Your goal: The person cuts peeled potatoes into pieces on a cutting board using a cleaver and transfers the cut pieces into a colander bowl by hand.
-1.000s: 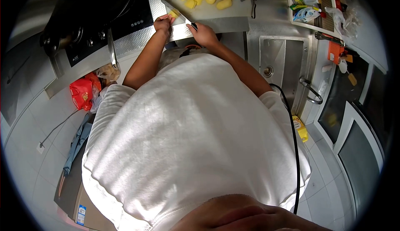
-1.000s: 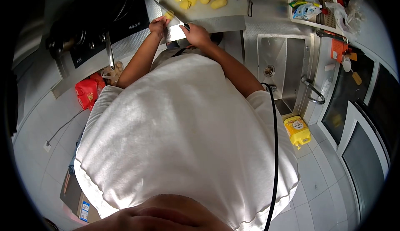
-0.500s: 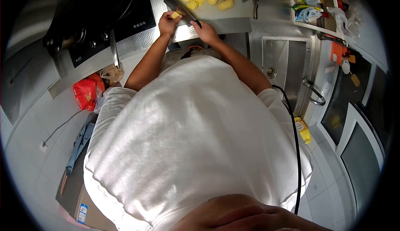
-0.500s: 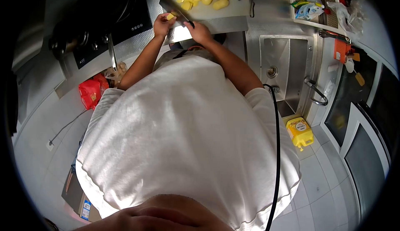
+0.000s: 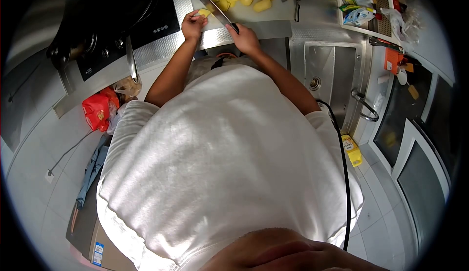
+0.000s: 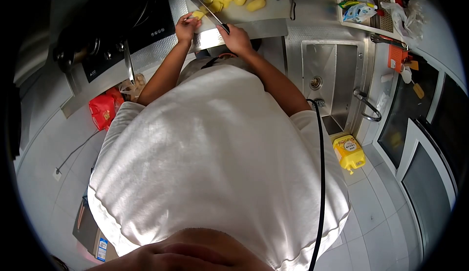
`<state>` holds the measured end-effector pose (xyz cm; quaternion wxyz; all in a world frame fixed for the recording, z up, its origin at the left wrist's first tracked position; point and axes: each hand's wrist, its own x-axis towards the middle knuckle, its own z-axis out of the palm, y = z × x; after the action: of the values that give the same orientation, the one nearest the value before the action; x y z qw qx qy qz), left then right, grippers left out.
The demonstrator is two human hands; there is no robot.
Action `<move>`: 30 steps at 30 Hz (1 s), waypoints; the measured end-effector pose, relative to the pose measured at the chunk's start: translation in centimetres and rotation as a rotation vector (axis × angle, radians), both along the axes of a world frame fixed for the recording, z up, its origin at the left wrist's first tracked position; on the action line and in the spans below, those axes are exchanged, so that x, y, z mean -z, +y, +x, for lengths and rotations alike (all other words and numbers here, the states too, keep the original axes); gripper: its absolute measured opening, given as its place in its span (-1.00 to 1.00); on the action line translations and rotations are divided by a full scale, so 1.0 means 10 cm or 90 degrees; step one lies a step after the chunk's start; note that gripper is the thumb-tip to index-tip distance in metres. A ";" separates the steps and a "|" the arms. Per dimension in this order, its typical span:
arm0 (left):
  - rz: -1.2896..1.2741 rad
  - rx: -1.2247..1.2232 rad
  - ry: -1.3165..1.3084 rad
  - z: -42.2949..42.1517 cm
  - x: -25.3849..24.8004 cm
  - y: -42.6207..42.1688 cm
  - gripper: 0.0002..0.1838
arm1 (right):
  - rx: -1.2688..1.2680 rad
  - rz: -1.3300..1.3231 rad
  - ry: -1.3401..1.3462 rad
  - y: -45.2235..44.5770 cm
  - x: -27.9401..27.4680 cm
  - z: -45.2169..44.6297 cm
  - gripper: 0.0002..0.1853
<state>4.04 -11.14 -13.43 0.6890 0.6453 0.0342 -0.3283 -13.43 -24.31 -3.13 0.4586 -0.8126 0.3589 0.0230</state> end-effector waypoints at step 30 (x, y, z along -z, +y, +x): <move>0.356 0.317 -0.732 -0.01 -0.31 -0.92 0.22 | 0.235 -0.089 0.027 0.02 0.02 -0.19 -0.58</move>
<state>3.90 -20.30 -10.30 0.3091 0.8593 -0.4030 -0.0610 -15.36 -24.06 -3.33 0.3897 -0.7623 0.5121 -0.0690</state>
